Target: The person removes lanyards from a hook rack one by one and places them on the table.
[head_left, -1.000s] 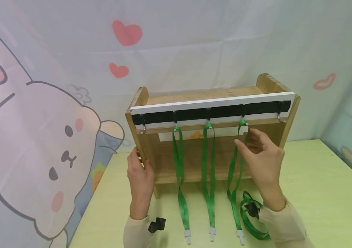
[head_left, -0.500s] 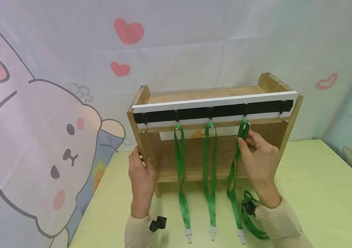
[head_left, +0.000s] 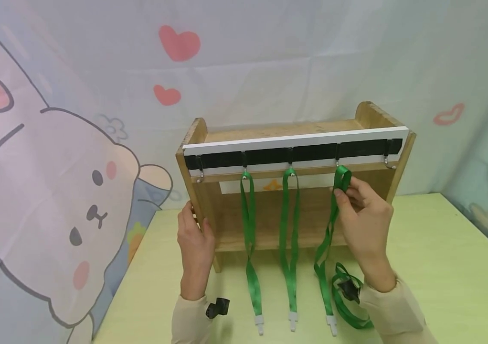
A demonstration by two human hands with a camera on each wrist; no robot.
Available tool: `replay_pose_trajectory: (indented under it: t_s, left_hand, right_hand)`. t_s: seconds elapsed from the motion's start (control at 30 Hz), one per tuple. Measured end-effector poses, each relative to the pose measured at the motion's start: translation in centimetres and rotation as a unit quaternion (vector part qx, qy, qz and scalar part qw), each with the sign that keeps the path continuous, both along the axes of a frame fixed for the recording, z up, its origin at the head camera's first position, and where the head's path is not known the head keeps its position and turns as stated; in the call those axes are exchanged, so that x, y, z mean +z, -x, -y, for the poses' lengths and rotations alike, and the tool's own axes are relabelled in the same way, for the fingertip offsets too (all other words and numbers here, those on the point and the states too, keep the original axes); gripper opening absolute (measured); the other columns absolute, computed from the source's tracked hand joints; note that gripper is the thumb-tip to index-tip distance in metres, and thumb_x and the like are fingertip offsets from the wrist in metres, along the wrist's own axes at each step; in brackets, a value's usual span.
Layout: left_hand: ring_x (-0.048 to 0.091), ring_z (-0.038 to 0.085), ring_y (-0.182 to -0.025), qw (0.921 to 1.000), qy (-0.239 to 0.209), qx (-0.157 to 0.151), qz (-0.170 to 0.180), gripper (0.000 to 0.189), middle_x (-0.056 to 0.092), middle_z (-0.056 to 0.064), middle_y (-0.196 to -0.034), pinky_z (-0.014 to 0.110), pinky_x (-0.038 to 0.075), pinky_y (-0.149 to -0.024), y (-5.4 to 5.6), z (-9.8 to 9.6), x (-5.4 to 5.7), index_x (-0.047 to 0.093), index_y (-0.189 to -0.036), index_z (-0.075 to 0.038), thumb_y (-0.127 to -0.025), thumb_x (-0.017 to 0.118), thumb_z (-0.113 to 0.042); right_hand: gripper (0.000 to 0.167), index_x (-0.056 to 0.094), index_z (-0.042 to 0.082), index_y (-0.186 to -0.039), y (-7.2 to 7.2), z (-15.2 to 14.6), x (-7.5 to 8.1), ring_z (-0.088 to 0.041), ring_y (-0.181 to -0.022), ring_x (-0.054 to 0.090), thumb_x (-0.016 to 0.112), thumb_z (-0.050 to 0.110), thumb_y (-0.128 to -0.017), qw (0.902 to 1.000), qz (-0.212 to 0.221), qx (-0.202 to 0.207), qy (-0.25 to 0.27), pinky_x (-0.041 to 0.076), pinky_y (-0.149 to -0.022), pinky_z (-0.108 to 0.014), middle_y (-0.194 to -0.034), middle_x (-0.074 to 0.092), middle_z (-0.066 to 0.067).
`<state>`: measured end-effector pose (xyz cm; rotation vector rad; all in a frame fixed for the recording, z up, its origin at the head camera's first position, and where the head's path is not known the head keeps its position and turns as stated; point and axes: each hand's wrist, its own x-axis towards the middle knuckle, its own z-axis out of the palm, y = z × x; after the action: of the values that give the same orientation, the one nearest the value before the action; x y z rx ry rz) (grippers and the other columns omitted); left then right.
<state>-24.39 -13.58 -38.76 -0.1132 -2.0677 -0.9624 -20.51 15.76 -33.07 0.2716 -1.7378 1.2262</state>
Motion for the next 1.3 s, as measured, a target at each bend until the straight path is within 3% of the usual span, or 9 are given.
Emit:
replay_pose_trajectory:
  t_s: [0.13, 0.3, 0.63, 0.83, 1.03, 1.3]
  left_hand:
    - [0.064, 0.048, -0.102, 1.0000, -0.001, 0.002, 0.002, 0.044, 0.055, 0.032, -0.115, 0.057, 0.058, -0.077, 0.0, 0.0, 0.1, 0.047, -0.132, 0.014, -0.090, 0.061, 0.014]
    - [0.064, 0.048, -0.100, 1.0000, 0.000, 0.000, -0.003, 0.043, 0.055, 0.032, -0.113, 0.056, 0.058, -0.075, 0.0, -0.1, 0.1, 0.047, -0.131, 0.014, -0.090, 0.061, 0.015]
    - [0.064, 0.047, -0.100, 1.0000, -0.003, -0.002, 0.005, 0.043, 0.055, 0.032, -0.115, 0.055, 0.058, -0.075, -0.1, 0.0, 0.0, 0.048, -0.132, 0.013, -0.091, 0.061, 0.013]
    - [0.064, 0.047, -0.100, 1.0000, 0.001, -0.002, -0.003, 0.043, 0.055, 0.032, -0.115, 0.055, 0.058, -0.074, 0.0, 0.0, 0.0, 0.047, -0.132, 0.014, -0.091, 0.061, 0.013]
    - [0.064, 0.048, -0.101, 1.0000, 0.003, 0.000, 0.002, 0.043, 0.054, 0.033, -0.116, 0.056, 0.058, -0.076, 0.0, 0.1, 0.0, 0.047, -0.133, 0.012, -0.092, 0.061, 0.012]
    - [0.064, 0.049, -0.100, 0.9999, 0.010, 0.006, -0.008, 0.043, 0.054, 0.032, -0.113, 0.058, 0.058, -0.077, 0.0, -0.1, 0.0, 0.047, -0.131, 0.013, -0.091, 0.060, 0.014]
  right_hand:
    - [0.022, 0.071, -0.007, -0.113, -0.6, -0.5, 0.1, 0.002, -0.084, 0.068, 0.066, -0.009, -0.092, 0.9974, 0.042, 0.049, 0.032, 0.053, -0.074, -0.013, -0.092, 0.075, -0.018]
    - [0.022, 0.069, -0.008, -0.115, -1.0, -1.2, -0.1, -0.006, -0.087, 0.071, 0.065, -0.009, -0.093, 0.9856, 0.101, 0.114, 0.074, 0.054, -0.080, -0.017, -0.093, 0.077, -0.007]
    - [0.020, 0.070, 0.003, -0.113, -0.9, -2.2, -1.0, -0.018, -0.082, 0.076, 0.063, -0.004, -0.097, 0.9335, 0.159, 0.261, 0.187, 0.059, -0.075, -0.026, -0.092, 0.077, -0.005]
    - [0.019, 0.071, 0.010, -0.111, -1.2, -2.1, -1.5, -0.020, -0.084, 0.076, 0.062, -0.002, -0.098, 0.9096, 0.205, 0.292, 0.213, 0.060, -0.075, -0.030, -0.092, 0.077, -0.005]
    - [0.018, 0.070, 0.012, -0.111, -1.3, -2.2, -2.6, -0.018, -0.083, 0.075, 0.061, 0.000, -0.100, 0.8991, 0.238, 0.307, 0.202, 0.060, -0.076, -0.031, -0.093, 0.077, -0.003]
    - [0.018, 0.063, -0.004, -0.117, -1.6, -2.4, -4.3, -0.019, -0.083, 0.075, 0.061, 0.002, -0.100, 0.8836, 0.283, 0.322, 0.188, 0.061, -0.072, -0.033, -0.096, 0.077, -0.003]
